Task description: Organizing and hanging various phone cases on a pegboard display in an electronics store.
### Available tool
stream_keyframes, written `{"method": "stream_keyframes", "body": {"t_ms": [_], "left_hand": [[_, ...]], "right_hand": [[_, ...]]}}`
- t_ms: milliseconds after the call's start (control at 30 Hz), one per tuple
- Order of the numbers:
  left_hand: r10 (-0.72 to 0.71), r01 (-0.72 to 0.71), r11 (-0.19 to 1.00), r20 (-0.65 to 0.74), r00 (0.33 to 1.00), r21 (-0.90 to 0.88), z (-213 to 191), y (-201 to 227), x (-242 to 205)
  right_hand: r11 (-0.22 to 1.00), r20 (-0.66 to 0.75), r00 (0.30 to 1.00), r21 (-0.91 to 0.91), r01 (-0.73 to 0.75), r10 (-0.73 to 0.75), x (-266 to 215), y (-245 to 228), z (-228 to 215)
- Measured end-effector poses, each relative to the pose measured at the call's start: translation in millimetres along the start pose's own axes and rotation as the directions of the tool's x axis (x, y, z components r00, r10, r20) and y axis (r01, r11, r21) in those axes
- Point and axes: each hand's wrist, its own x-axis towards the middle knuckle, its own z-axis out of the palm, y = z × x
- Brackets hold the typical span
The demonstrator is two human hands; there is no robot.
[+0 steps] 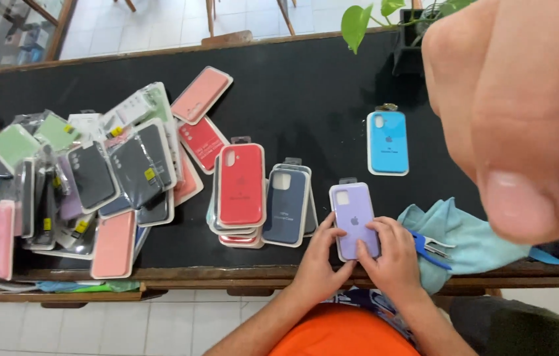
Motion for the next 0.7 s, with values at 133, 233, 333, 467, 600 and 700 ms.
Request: {"method": "stream_keyframes", "body": {"t_ms": [133, 233, 333, 467, 600, 700], "left_hand": [[-0.011, 0.011, 1.000, 0.010, 1.000, -0.026, -1.3, 4.0, -0.8], [-0.023, 0.023, 1.000, 0.024, 0.999, -0.021, -3.9, 3.8, -0.1], [-0.033, 0.034, 0.999, 0.029, 0.999, -0.036, -2.5, 3.3, -1.4], [0.038, -0.038, 0.998, 0.008, 0.999, -0.052, -3.1, -2.8, -1.4], [-0.064, 0.066, 0.997, 0.030, 0.997, -0.051, -1.8, 4.4, 0.4], [-0.074, 0.076, 0.995, 0.043, 0.996, -0.058, -1.2, 5.1, 0.5]], "right_hand": [[1.000, 0.020, 1.000, -0.012, -0.014, 0.015, -1.5, -0.2, -0.8], [0.999, 0.026, 0.999, -0.016, -0.032, 0.032, -1.1, -1.3, 0.7], [0.999, 0.023, 0.999, -0.024, -0.029, 0.030, -2.1, -2.1, -0.4], [1.000, 0.009, 1.000, -0.022, -0.013, 0.014, -2.6, -0.6, 3.3], [1.000, 0.010, 1.000, -0.022, -0.016, 0.016, -1.9, 1.4, 1.5], [1.000, 0.001, 1.000, -0.006, -0.017, 0.017, -1.0, -0.1, -0.4]]}}
